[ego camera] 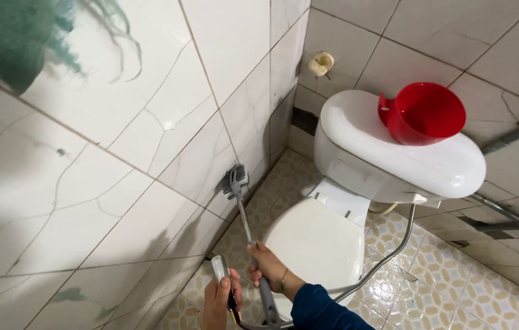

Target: Scrubbing and rinsing bathroom floor and wall tiles using a brush and a handheld sprayer.

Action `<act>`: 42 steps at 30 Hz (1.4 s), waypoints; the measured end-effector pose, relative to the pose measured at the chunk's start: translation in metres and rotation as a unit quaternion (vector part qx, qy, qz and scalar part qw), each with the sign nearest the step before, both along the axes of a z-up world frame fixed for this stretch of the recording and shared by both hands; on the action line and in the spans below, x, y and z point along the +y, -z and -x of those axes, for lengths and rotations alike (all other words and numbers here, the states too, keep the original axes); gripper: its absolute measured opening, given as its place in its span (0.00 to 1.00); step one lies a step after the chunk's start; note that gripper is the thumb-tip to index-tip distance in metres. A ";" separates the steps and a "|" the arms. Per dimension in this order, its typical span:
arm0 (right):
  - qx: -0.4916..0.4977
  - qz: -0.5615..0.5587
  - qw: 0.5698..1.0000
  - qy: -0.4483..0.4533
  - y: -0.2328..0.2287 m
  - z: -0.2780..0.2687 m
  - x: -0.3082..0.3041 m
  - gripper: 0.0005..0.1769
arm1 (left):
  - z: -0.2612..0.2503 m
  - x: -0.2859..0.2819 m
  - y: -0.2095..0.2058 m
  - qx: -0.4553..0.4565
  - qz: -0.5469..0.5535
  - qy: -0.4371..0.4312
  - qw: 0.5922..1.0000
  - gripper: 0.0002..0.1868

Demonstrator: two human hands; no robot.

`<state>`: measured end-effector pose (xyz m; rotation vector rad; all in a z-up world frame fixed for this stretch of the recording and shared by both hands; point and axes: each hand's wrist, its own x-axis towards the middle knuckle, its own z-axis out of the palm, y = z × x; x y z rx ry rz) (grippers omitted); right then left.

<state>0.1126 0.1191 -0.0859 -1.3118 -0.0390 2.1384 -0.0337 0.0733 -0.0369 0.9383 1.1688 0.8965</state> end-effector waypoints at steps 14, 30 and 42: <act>-0.172 -0.099 0.979 -0.052 -0.041 -0.066 0.052 0.22 | -0.060 0.029 -0.021 -0.134 0.094 -0.082 0.983 0.34; -0.425 -0.176 0.845 -0.272 -0.048 -0.024 -0.058 0.12 | -0.059 0.009 0.012 0.096 0.086 -0.023 0.991 0.18; -0.457 -0.327 0.754 -0.340 -0.061 0.038 -0.131 0.25 | -0.002 0.014 0.067 0.015 0.406 0.013 0.914 0.07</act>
